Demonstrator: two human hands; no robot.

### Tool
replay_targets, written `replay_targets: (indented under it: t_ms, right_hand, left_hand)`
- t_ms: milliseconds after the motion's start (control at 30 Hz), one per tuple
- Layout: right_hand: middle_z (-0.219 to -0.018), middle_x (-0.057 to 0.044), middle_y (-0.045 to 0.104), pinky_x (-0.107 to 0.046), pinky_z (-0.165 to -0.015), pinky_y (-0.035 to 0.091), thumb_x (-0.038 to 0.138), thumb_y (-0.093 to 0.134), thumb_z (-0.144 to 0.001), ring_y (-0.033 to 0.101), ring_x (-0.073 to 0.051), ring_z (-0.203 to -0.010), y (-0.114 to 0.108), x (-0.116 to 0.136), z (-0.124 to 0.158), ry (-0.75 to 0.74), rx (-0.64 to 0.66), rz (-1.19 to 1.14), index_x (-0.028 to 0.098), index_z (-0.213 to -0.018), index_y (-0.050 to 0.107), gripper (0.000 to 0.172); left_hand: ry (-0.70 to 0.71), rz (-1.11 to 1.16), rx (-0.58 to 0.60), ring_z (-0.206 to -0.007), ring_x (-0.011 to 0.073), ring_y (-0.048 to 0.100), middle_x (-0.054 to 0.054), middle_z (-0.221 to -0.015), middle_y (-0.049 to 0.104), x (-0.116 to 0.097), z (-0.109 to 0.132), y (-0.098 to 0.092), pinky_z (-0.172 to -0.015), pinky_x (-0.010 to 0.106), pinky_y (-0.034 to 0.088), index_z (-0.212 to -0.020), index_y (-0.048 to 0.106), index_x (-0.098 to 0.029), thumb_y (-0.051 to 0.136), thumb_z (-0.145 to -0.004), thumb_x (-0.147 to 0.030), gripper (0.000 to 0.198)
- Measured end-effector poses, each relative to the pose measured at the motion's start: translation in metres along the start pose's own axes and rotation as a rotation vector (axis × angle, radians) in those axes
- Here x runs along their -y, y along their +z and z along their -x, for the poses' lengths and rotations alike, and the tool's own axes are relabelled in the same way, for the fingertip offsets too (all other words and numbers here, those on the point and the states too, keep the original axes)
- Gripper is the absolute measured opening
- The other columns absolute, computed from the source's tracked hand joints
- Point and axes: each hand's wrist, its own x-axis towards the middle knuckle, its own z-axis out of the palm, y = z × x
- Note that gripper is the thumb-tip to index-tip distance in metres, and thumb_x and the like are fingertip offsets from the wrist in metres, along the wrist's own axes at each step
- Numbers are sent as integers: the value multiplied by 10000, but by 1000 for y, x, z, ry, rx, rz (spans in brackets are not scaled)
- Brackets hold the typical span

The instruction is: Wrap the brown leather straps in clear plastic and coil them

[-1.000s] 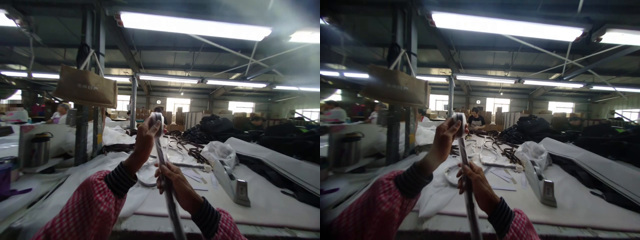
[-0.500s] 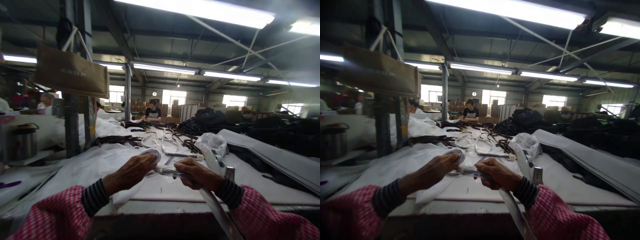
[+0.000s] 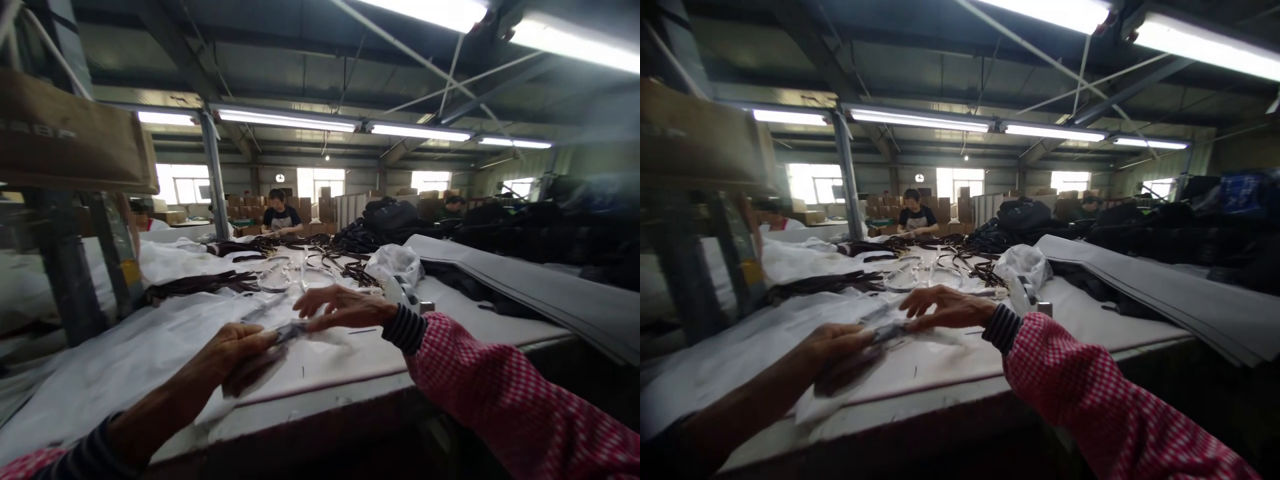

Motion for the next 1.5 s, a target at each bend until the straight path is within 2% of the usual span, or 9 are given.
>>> replay_targets:
  t_ms: [67,233,567,733,900,1067,1167,1300,1500]
  right_hand:
    - [-1075,-33,669,-286,-795,478,435,785,-839,610,-208,-964,11,2,-4,-56,-27,54,196,-1200,653,452]
    - [-766,2,595,-278,-691,400,402,517,-1003,522,-153,-715,33,-6,-37,-142,-404,142,183,-832,563,282]
    - [-739,7,508,-252,-501,374,542,551,-951,468,-161,-627,68,2,-82,-102,-637,-229,248,-987,543,296]
    - [-698,-30,578,-287,-516,433,675,650,-848,537,-206,-645,78,-30,-96,-126,-614,-257,238,-949,600,451]
    - [-555,-61,604,-318,-504,436,742,532,-901,556,-199,-495,64,-56,-113,-28,-381,-278,171,-763,651,599]
    - [-881,-98,712,-328,-745,491,589,668,-912,642,-222,-804,38,-25,-107,-120,-262,-403,154,-917,693,436]
    - [-875,-84,688,-302,-719,465,576,685,-912,599,-185,-760,23,-16,-99,-110,-154,-563,154,-962,654,427]
    - [-668,-49,599,-281,-585,388,627,610,-937,489,-144,-588,20,-22,-83,7,-33,-498,155,-733,596,514]
    - [-665,-74,595,-344,-541,443,680,784,-702,553,-218,-578,39,-48,-77,229,-53,-398,221,-741,695,469]
  left_hand:
    - [54,139,-61,-389,77,390,-1,-473,532,-11,0,-1,-392,192,271,-700,663,-122,673,-879,-462,385]
    - [173,469,-167,-393,79,458,17,-516,575,-42,-2,-2,-352,145,331,-784,708,-105,627,-892,-272,215]
    - [220,949,-250,-348,61,473,13,-519,578,-59,-13,-7,-348,120,363,-835,635,-104,434,-1028,-236,309]
    - [218,993,-315,-345,57,447,16,-514,566,-53,-17,-10,-348,134,323,-773,616,-98,426,-1037,-291,378]
    - [309,920,-340,-348,49,413,-6,-526,551,-62,-22,-35,-373,150,333,-759,607,-119,521,-991,-279,295]
    - [267,829,-240,-332,57,423,18,-483,575,-74,-14,-55,-341,148,290,-672,628,-110,586,-937,-237,297]
    - [256,468,-231,-321,65,382,27,-438,550,-71,-1,-67,-327,167,252,-618,670,-106,588,-907,-278,346]
    - [170,-23,-174,-345,85,399,23,-443,539,-60,23,-81,-333,193,251,-572,687,-126,665,-835,-399,380]
    - [-23,-286,-45,-344,98,418,-2,-449,547,-48,46,-87,-337,208,315,-505,620,-180,729,-753,-414,358]
